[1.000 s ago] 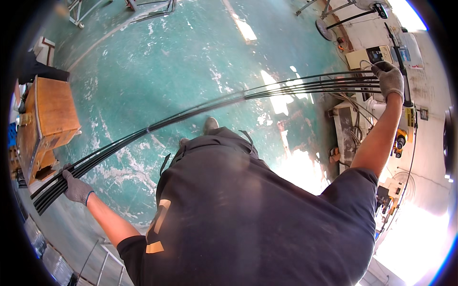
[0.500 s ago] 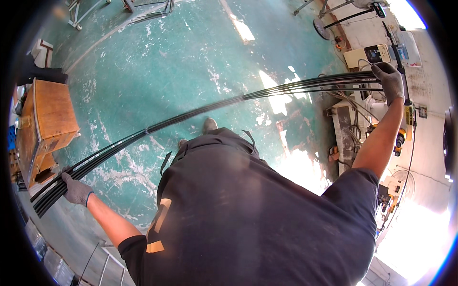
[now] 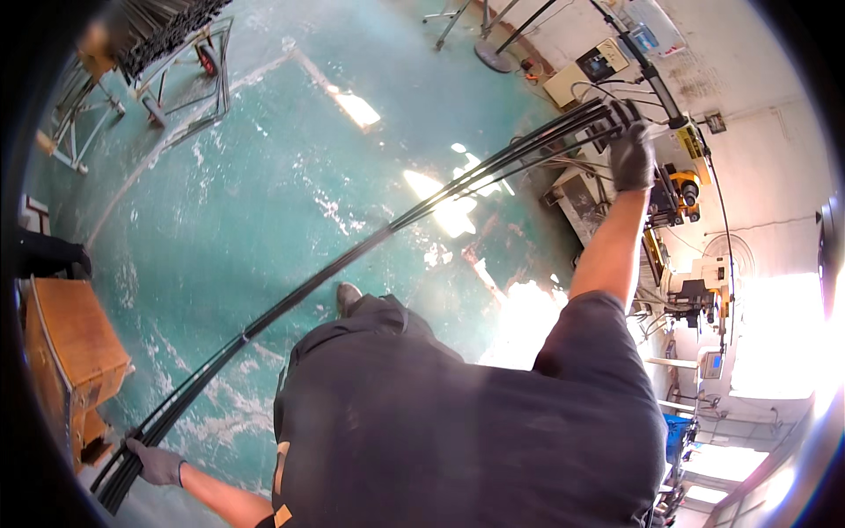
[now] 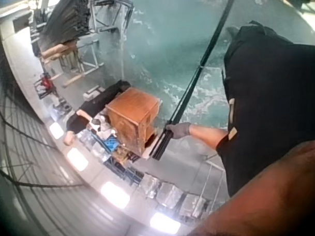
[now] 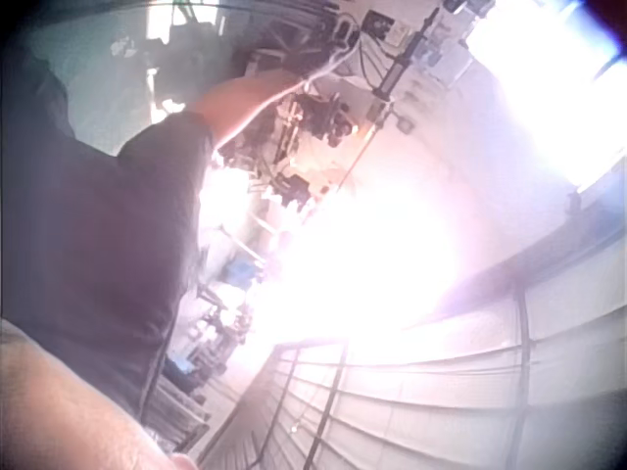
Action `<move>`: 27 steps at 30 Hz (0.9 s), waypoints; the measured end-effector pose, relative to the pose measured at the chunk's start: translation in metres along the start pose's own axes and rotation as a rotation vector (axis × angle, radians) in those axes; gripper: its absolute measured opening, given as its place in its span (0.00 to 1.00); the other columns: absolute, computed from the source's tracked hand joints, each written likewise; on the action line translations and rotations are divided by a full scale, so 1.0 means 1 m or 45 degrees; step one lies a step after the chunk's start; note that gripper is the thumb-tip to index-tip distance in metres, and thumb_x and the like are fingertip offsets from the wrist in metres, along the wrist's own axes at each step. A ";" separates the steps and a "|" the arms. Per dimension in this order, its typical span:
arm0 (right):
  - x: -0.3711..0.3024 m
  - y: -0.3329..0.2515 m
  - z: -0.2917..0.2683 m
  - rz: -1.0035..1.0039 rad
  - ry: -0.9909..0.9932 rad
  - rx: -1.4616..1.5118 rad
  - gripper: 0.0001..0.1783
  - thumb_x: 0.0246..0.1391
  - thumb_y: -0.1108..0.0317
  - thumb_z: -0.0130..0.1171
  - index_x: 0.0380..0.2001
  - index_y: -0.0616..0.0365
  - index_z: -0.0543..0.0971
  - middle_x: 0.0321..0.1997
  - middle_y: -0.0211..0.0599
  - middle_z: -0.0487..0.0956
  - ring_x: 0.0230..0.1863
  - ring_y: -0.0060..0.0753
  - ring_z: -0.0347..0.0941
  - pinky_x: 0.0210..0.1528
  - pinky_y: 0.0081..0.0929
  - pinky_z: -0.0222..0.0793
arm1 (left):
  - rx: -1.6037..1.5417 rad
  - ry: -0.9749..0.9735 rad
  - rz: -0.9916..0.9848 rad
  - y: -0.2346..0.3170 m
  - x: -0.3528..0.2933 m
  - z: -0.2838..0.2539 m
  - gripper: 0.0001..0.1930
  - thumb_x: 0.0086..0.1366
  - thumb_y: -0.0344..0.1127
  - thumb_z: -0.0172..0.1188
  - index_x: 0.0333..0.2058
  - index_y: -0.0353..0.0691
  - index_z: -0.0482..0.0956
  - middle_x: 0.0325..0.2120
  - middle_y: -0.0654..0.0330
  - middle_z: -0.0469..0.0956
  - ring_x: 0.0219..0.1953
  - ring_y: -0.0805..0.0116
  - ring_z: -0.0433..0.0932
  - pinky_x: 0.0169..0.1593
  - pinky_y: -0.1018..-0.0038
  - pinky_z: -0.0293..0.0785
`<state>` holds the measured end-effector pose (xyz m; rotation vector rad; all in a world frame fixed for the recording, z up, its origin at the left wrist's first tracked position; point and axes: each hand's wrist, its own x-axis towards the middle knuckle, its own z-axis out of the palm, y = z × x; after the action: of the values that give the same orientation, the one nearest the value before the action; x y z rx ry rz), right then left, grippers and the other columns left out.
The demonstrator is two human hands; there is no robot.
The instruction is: The person loads long metal rods into a bending machine, operates the machine to bend them, and then removes the bent rods. They repeat this process multiple times, stacking the finished bent rods on a nearby rack.
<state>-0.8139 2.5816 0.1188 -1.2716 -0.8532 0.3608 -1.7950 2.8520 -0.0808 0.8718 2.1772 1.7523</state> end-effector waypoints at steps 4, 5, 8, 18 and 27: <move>-0.037 0.073 0.012 0.047 -0.032 0.195 0.53 0.57 0.43 0.74 0.75 0.59 0.63 0.70 0.43 0.73 0.70 0.48 0.69 0.73 0.49 0.65 | -0.001 0.016 -0.020 -0.002 0.002 -0.006 0.14 0.79 0.34 0.58 0.47 0.27 0.87 0.47 0.52 0.87 0.50 0.59 0.86 0.58 0.65 0.79; -0.041 0.082 0.024 0.035 0.003 0.116 0.50 0.59 0.46 0.73 0.75 0.60 0.63 0.73 0.45 0.72 0.73 0.51 0.68 0.77 0.51 0.62 | 0.034 0.021 -0.030 -0.003 0.005 -0.005 0.14 0.79 0.34 0.58 0.48 0.28 0.87 0.47 0.52 0.87 0.50 0.59 0.86 0.58 0.65 0.79; -0.040 0.092 0.045 0.070 0.109 0.059 0.42 0.59 0.64 0.75 0.72 0.62 0.67 0.67 0.44 0.77 0.65 0.49 0.77 0.71 0.45 0.71 | 0.016 0.011 -0.032 0.009 -0.005 -0.003 0.15 0.80 0.35 0.57 0.49 0.28 0.86 0.48 0.51 0.87 0.50 0.58 0.86 0.58 0.63 0.80; -0.022 0.086 0.117 0.104 0.864 -0.916 0.23 0.46 0.62 0.85 0.42 0.61 0.88 0.39 0.34 0.90 0.40 0.28 0.83 0.50 0.29 0.77 | -0.034 -0.050 -0.004 0.007 -0.007 -0.005 0.15 0.80 0.36 0.57 0.49 0.29 0.85 0.47 0.53 0.87 0.49 0.60 0.85 0.56 0.66 0.80; -0.027 0.085 0.122 0.005 0.999 -1.274 0.28 0.40 0.52 0.87 0.38 0.57 0.84 0.36 0.41 0.86 0.39 0.50 0.82 0.48 0.40 0.77 | -0.011 -0.026 -0.008 -0.003 -0.003 -0.008 0.16 0.77 0.39 0.61 0.52 0.32 0.86 0.49 0.56 0.88 0.47 0.62 0.86 0.53 0.69 0.81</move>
<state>-0.9026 2.6721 0.0365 -2.1119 -0.3100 -0.6384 -1.7980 2.8436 -0.0821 0.8765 2.1556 1.7408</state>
